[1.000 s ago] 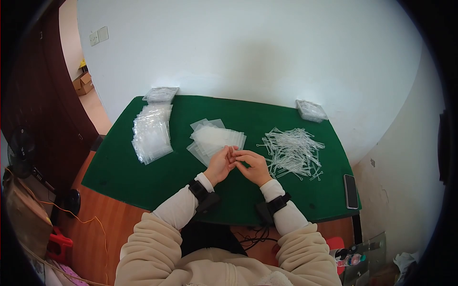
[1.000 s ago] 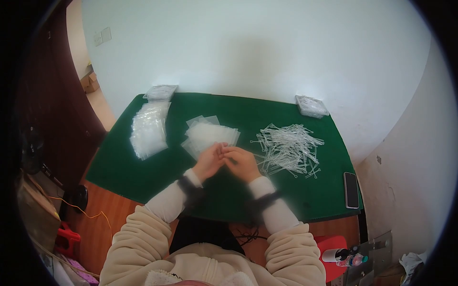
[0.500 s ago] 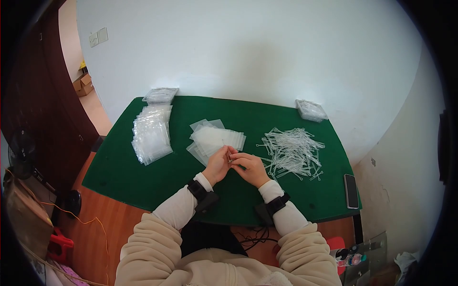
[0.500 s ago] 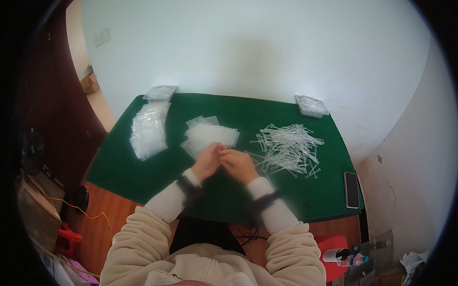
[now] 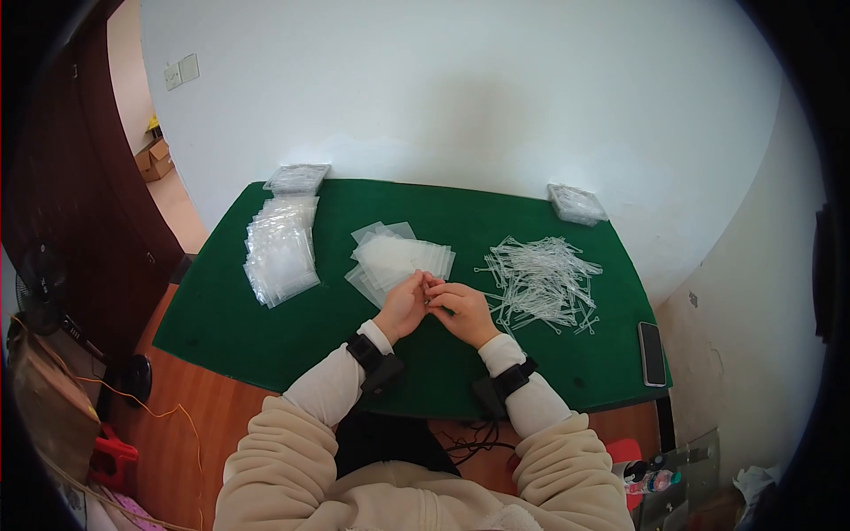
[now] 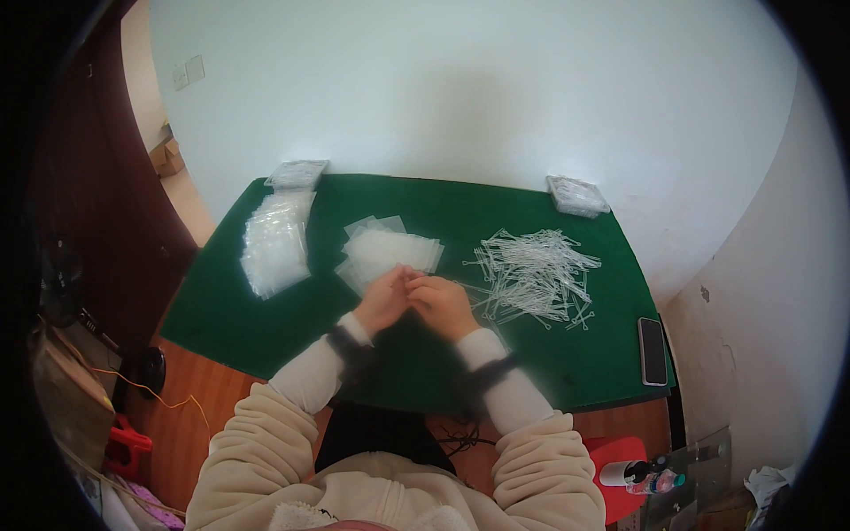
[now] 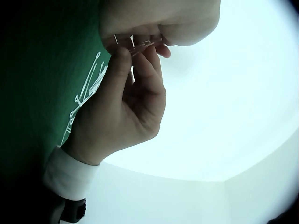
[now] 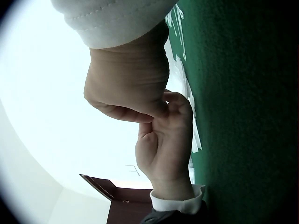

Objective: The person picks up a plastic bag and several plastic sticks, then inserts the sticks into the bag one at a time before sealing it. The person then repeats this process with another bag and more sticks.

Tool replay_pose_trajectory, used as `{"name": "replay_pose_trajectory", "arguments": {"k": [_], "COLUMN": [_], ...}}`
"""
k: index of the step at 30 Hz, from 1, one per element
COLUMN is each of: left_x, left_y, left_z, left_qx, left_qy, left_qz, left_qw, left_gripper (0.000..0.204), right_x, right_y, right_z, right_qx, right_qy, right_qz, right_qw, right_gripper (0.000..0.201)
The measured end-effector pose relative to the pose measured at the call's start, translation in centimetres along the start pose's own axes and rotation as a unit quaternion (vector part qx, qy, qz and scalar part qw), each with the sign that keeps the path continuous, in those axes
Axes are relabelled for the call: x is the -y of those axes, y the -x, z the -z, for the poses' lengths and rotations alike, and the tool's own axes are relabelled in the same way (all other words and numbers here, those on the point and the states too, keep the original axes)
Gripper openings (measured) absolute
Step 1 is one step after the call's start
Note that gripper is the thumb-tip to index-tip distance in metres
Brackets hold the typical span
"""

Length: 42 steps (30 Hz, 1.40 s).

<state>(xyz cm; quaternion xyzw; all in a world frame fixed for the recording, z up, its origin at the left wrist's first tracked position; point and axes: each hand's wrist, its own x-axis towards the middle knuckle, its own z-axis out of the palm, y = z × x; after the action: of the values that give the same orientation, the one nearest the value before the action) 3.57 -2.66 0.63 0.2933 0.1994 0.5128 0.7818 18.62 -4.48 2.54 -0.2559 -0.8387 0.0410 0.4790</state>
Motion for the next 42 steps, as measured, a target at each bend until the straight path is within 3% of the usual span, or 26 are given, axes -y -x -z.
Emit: {"name": "replay_pose_trajectory", "arguments": {"k": [6, 9, 10, 12, 13, 16, 17, 20, 29, 33, 35, 36, 37, 40, 42], "left_x": [0.2, -0.1, -0.2, -0.6, -0.9, -0.6, -0.5, -0.5, -0.2, 0.2, 0.1, -0.1, -0.2, 0.0, 0.1], "left_y": [-0.1, 0.0, 0.1, 0.6, 0.9, 1.3, 1.4, 1.5, 1.7, 1.5, 1.1, 0.8, 0.8, 0.7, 0.7], "left_z": [-0.2, -0.3, -0.3, -0.8, -1.2, -2.0, -2.2, -2.3, -2.3, -2.0, -1.4, -1.2, -1.1, -1.2, -1.3], "left_qx": [-0.036, -0.075, -0.075, -0.021, 0.007, 0.041, 0.057, 0.067, 0.065, 0.051, 0.036, 0.021, 0.005, -0.011, -0.018], "left_qy": [-0.021, -0.107, -0.107, -0.118, -0.124, -0.153, -0.167, -0.193, -0.235, -0.249, -0.256, -0.263, -0.269, -0.259, -0.254], "left_qz": [-0.045, -0.095, -0.095, 0.008, 0.06, 0.1, 0.119, 0.116, 0.104, 0.077, 0.072, 0.065, 0.058, 0.011, -0.014], "left_qw": [0.998, 0.987, 0.987, 0.993, 0.99, 0.982, 0.977, 0.972, 0.964, 0.964, 0.963, 0.963, 0.961, 0.966, 0.967], "left_gripper": [0.028, 0.027, 0.027, 0.026, 0.025, 0.025, 0.024, 0.024, 0.023, 0.024, 0.024, 0.024, 0.024, 0.022, 0.022], "right_x": [0.1, 0.2, 0.0, -0.4, -0.7, -1.9, -2.0, -2.3, -2.4, -2.8, -3.5, -3.7, -3.9, -4.4, -4.6], "right_y": [-0.2, -0.2, -0.1, 0.1, 0.2, 0.8, 0.8, 1.2, 1.3, 1.5, 1.5, 1.6, 1.9, 2.8, 2.9], "right_z": [0.2, 0.3, 0.3, 0.1, -0.1, -0.7, -0.7, -0.6, -0.3, -0.5, -0.1, 0.2, 0.5, 1.4, 1.4], "right_qx": [0.002, -0.02, -0.047, -0.1, -0.101, -0.175, -0.175, -0.117, -0.111, -0.103, -0.112, -0.114, -0.114, 0.042, 0.063], "right_qy": [-0.012, -0.019, -0.048, -0.106, -0.106, -0.236, -0.236, -0.234, -0.325, -0.283, -0.053, 0.064, 0.064, 0.308, 0.31], "right_qz": [-0.005, -0.021, -0.075, -0.18, -0.181, -0.276, -0.276, -0.279, -0.299, -0.29, -0.259, -0.238, -0.239, -0.255, -0.265], "right_qw": [1.0, 0.999, 0.995, 0.973, 0.973, 0.915, 0.915, 0.924, 0.89, 0.909, 0.958, 0.962, 0.962, 0.916, 0.911], "right_gripper": [0.015, 0.016, 0.016, 0.015, 0.015, 0.014, 0.014, 0.014, 0.014, 0.015, 0.016, 0.016, 0.016, 0.013, 0.011]}}
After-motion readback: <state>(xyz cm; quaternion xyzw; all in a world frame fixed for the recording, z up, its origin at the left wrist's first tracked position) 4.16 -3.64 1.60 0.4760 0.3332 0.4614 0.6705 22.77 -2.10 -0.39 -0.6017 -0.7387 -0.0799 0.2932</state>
